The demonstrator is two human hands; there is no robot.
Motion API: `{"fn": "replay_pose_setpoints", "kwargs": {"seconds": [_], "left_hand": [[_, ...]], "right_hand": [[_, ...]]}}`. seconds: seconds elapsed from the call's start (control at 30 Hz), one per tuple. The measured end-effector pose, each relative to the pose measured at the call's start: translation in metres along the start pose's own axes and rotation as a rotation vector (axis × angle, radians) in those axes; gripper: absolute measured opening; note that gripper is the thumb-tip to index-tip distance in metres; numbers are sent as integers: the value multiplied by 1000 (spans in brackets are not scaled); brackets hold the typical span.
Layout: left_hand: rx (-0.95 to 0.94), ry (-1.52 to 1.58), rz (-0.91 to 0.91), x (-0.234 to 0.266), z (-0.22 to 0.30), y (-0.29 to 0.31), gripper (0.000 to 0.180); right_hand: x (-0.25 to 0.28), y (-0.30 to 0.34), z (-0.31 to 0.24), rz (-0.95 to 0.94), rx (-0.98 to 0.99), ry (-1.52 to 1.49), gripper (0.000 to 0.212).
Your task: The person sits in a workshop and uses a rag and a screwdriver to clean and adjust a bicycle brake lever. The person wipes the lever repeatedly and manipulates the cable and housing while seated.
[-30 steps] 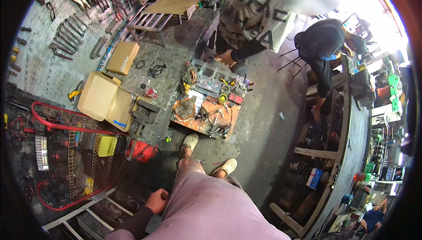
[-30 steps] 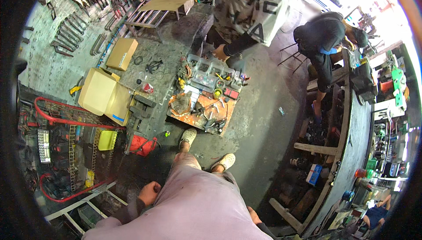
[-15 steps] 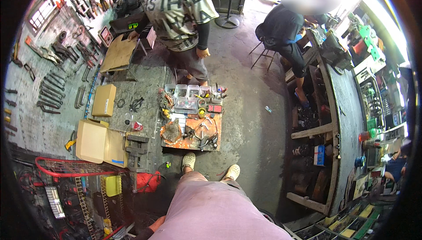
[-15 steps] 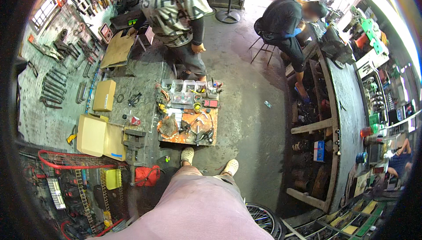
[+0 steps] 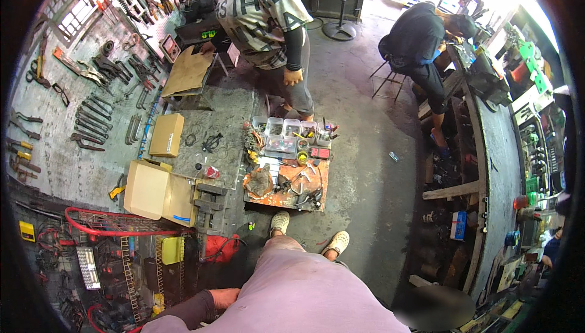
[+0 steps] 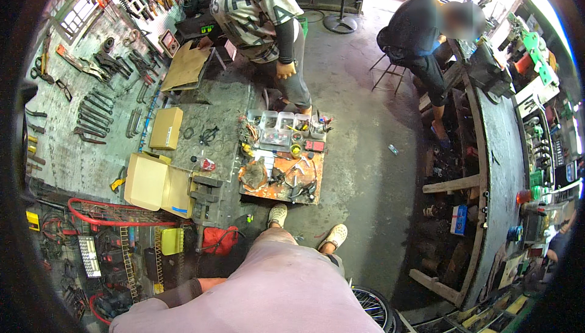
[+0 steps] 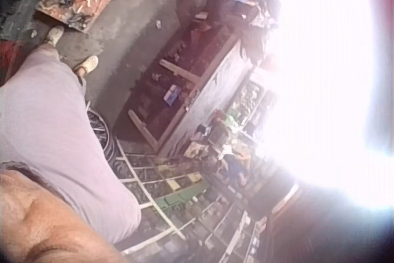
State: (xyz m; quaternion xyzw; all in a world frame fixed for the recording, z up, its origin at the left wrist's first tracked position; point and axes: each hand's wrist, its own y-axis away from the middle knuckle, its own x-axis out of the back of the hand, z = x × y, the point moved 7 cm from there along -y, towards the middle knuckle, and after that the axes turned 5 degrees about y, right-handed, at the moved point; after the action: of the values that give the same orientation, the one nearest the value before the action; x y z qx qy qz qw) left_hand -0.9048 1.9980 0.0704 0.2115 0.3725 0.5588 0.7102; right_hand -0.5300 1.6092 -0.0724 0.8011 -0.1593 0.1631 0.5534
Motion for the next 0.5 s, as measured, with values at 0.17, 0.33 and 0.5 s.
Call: {"fn": "replay_pose_setpoints", "kwargs": {"seconds": [0.17, 0.33, 0.5], "left_hand": [[256, 375, -166, -8, -20, -15, 48], [540, 352, -163, 23, -65, -41, 31], [214, -381, 629, 133, -1, -169, 27]], "right_hand": [[-6, 36, -3, -245, 37, 123, 42], [-2, 46, -6, -633, 119, 243, 40], [-50, -125, -40, -232, 205, 106, 30]]}}
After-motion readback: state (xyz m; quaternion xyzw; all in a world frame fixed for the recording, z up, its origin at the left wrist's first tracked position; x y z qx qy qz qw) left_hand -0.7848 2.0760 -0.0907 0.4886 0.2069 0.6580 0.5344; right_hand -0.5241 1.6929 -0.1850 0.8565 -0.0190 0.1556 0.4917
